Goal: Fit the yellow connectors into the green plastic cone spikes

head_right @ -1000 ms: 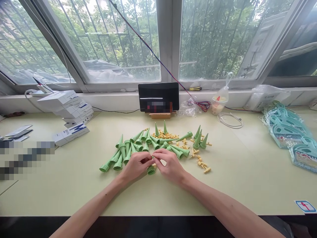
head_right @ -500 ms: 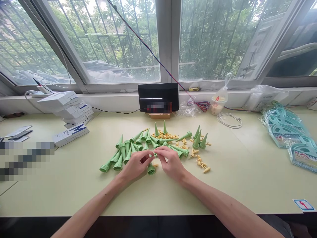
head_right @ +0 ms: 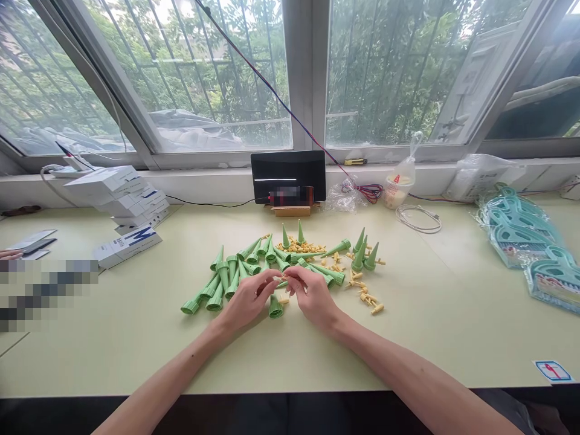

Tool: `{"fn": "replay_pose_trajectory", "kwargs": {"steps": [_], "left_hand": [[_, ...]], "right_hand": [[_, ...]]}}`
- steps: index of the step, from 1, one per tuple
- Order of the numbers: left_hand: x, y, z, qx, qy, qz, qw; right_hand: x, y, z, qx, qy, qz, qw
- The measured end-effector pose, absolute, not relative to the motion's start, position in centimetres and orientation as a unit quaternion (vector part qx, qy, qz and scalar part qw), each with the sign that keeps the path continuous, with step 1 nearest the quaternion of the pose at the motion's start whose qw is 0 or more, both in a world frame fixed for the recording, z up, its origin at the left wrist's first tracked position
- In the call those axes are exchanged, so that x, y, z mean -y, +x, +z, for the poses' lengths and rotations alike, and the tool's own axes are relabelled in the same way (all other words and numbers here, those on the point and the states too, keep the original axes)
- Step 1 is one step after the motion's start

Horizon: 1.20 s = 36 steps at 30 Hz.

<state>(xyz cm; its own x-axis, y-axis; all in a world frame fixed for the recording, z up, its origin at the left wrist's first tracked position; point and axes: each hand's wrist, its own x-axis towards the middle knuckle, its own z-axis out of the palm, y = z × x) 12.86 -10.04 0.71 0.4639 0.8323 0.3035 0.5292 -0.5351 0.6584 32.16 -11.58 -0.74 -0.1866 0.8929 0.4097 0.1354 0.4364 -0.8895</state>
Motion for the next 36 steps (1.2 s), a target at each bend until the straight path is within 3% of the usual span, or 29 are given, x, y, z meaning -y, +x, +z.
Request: {"fn": "replay_pose_trajectory", "kwargs": {"steps": [22,29,36], "left_hand": [[10.0,13.0,0.4,-0.383,0.822,0.327,0.266],[10.2,13.0,0.5,-0.391,0.811,0.351,0.258],[10.2,13.3,0.7,-0.393,0.813,0.357,0.239]], "right_hand": [[11.7,32.3,-0.3,0.674,-0.382,0.406,0.484],[11.4,32.2,-0.4,0.595,-0.373,0.490,0.517],[10.2,32.3,-0.6,0.437,-0.316,0.656,0.528]]}}
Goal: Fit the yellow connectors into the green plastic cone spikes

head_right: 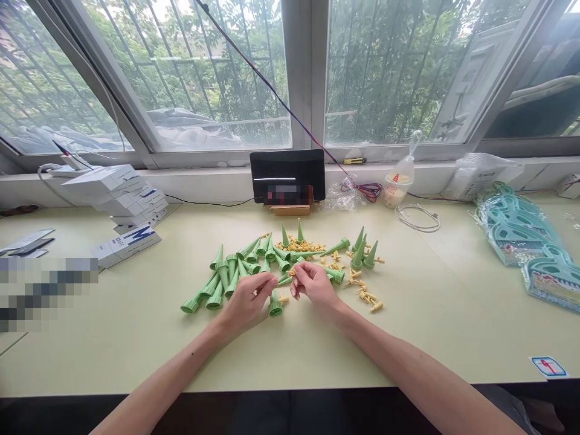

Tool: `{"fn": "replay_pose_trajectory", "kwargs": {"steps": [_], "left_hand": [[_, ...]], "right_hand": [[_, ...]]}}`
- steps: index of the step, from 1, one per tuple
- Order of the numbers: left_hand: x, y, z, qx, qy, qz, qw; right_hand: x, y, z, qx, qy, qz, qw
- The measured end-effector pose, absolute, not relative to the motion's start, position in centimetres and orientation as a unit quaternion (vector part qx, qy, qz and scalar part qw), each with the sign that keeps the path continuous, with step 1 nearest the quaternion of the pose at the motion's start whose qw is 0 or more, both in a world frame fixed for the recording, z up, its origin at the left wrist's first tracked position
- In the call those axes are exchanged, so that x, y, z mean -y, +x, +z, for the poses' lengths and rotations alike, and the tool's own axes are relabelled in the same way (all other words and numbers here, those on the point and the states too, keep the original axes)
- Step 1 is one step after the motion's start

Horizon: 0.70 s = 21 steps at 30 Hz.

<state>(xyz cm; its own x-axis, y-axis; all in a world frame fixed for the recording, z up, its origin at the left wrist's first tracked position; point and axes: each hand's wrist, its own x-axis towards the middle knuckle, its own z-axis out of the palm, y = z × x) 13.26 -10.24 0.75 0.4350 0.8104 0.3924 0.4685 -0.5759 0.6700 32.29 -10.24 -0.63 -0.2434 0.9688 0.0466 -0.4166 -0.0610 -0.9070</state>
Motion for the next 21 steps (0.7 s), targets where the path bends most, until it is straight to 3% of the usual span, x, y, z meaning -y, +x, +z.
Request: {"fn": "replay_pose_trajectory", "kwargs": {"steps": [21], "left_hand": [[10.51,13.27,0.94,-0.400,0.819,0.338,0.237]], "right_hand": [[10.51,32.28,-0.42,0.437,-0.321,0.685,0.487]]}}
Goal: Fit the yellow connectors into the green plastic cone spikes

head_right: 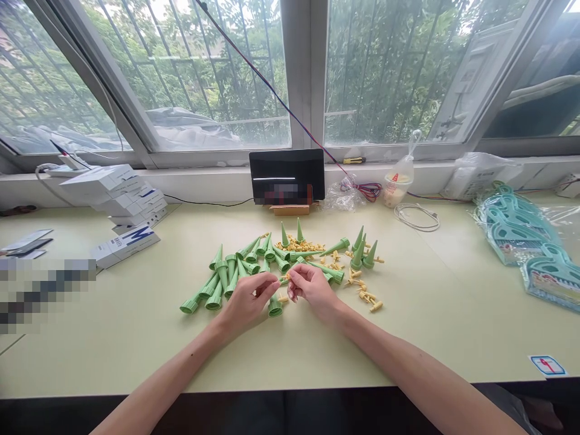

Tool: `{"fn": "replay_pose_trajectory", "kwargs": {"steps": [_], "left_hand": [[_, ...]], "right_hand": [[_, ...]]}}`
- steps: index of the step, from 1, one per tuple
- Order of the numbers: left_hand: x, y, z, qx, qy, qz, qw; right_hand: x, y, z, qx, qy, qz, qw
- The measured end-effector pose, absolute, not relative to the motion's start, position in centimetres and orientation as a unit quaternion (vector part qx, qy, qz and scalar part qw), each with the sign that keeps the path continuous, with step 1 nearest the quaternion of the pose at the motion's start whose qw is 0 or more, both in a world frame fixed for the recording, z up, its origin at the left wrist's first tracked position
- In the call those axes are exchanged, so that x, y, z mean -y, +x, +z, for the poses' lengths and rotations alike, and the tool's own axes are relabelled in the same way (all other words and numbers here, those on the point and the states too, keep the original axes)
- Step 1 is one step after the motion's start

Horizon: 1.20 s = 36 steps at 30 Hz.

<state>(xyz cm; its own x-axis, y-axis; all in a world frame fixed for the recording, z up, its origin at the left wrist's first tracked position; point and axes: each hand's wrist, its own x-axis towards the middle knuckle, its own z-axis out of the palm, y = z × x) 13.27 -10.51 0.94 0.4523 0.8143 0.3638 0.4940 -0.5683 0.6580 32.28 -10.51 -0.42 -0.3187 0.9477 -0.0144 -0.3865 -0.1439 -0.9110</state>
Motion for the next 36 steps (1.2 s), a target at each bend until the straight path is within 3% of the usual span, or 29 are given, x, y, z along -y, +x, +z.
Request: {"fn": "replay_pose_trajectory", "kwargs": {"steps": [26,36], "left_hand": [[10.42,13.26,1.01,-0.414,0.819,0.329,0.222],[10.18,13.09,0.93,-0.442,0.830,0.254,0.225]], "right_hand": [[10.73,32.22,-0.99,0.548,-0.395,0.548,0.494],[10.68,32.40,-0.92,0.544,-0.422,0.516,0.510]]}}
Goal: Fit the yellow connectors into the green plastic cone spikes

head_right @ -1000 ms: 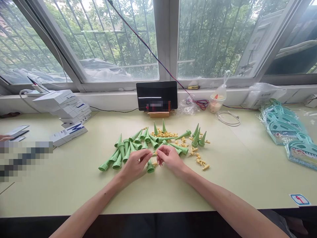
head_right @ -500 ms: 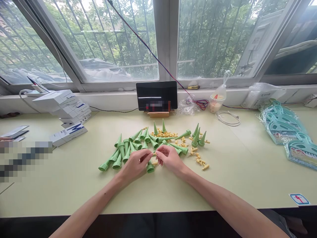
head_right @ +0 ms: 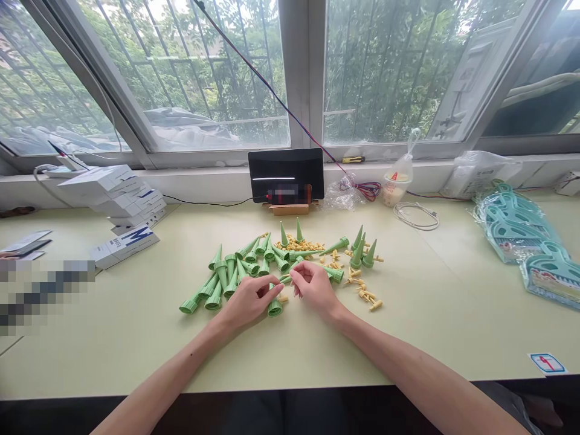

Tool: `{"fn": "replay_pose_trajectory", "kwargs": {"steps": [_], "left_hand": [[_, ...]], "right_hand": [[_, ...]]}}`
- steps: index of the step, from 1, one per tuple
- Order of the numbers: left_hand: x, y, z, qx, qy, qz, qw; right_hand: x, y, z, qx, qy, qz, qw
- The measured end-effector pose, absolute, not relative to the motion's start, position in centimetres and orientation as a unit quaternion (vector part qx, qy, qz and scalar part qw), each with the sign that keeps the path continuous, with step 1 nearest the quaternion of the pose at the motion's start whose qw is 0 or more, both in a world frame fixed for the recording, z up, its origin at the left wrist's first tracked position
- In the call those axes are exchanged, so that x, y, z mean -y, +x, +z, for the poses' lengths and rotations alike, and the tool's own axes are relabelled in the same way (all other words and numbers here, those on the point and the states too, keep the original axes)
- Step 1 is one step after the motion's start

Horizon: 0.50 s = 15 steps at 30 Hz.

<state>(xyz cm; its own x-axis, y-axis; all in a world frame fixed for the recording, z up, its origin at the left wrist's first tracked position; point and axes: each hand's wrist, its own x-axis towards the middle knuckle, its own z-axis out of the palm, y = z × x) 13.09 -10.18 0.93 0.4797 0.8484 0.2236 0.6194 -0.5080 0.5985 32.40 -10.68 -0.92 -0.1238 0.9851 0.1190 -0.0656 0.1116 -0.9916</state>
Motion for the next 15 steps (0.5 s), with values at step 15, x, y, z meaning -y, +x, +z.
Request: {"fn": "replay_pose_trajectory", "kwargs": {"steps": [15], "left_hand": [[10.31,13.11,1.02,-0.453,0.829,0.226,0.237]], "right_hand": [[10.68,32.38,-0.90,0.560,-0.438,0.496,0.498]]}}
